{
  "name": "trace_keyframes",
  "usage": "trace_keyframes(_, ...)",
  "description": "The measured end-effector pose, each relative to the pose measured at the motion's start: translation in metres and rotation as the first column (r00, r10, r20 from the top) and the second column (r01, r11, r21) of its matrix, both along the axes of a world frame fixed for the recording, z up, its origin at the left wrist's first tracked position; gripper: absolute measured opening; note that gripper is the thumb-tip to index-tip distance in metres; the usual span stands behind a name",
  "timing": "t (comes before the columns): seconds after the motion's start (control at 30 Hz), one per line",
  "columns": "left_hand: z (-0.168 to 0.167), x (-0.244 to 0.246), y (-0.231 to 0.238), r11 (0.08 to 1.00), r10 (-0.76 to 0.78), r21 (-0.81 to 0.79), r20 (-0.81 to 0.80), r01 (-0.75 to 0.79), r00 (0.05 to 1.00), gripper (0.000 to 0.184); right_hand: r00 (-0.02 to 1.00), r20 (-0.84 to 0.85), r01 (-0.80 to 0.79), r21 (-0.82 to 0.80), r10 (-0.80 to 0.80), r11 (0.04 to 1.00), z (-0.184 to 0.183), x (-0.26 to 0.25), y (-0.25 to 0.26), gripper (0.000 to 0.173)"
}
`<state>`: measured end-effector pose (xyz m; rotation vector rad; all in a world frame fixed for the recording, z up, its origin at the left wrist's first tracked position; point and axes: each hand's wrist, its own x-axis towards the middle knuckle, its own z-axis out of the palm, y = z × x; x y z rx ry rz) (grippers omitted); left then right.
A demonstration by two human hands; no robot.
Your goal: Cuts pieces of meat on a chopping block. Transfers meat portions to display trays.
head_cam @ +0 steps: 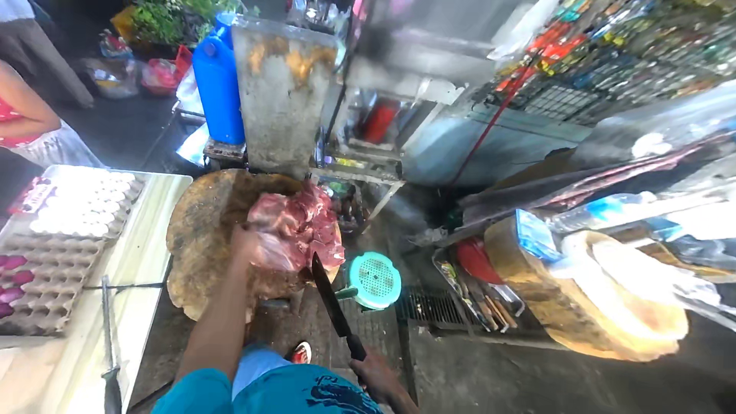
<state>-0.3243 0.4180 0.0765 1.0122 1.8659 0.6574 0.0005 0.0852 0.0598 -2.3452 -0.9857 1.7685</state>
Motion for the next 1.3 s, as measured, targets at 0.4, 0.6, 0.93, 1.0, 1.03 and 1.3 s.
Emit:
trace_keyframes(0.4, 0.011, -0.012, 0.006, 0.989, -0.110, 0.046, -0.421, 0.142, 0.900, 0.121, 0.985, 0.080, 0.150, 0.025, -0.151, 0.988, 0.002, -0.046, 0.024, 0.036)
trace_keyframes(0.6, 0.007, -0.031, 0.038, 0.973, -0.168, 0.085, -0.371, 0.213, 0.913, 0.118, 0.940, 0.262, 0.198, 0.100, -0.218, 0.975, 0.052, -0.117, 0.036, 0.042)
trace_keyframes(0.93, 0.002, -0.023, 0.026, 0.881, -0.400, 0.006, -0.521, 0.472, 0.754, 0.112, 0.956, 0.108, 0.245, 0.217, -0.272, 0.945, 0.037, -0.197, 0.134, 0.043)
trace_keyframes(1.0, -0.004, -0.029, 0.021, 0.905, -0.351, 0.048, -0.476, 0.422, 0.806, 0.112, 0.961, 0.165, 0.176, 0.259, -0.223, 0.950, 0.067, -0.188, 0.135, 0.043)
trace_keyframes(1.03, -0.006, -0.032, 0.018, 0.914, -0.335, 0.059, -0.450, 0.402, 0.828, 0.114, 0.963, 0.184, 0.134, 0.302, -0.196, 0.944, 0.088, -0.181, 0.136, 0.043)
trace_keyframes(1.3, -0.010, -0.038, 0.024, 0.927, -0.333, 0.039, -0.376, 0.373, 0.865, 0.124, 0.968, -0.223, 0.234, 0.968, -0.116, 0.090, 0.282, -0.144, 0.175, 0.030)
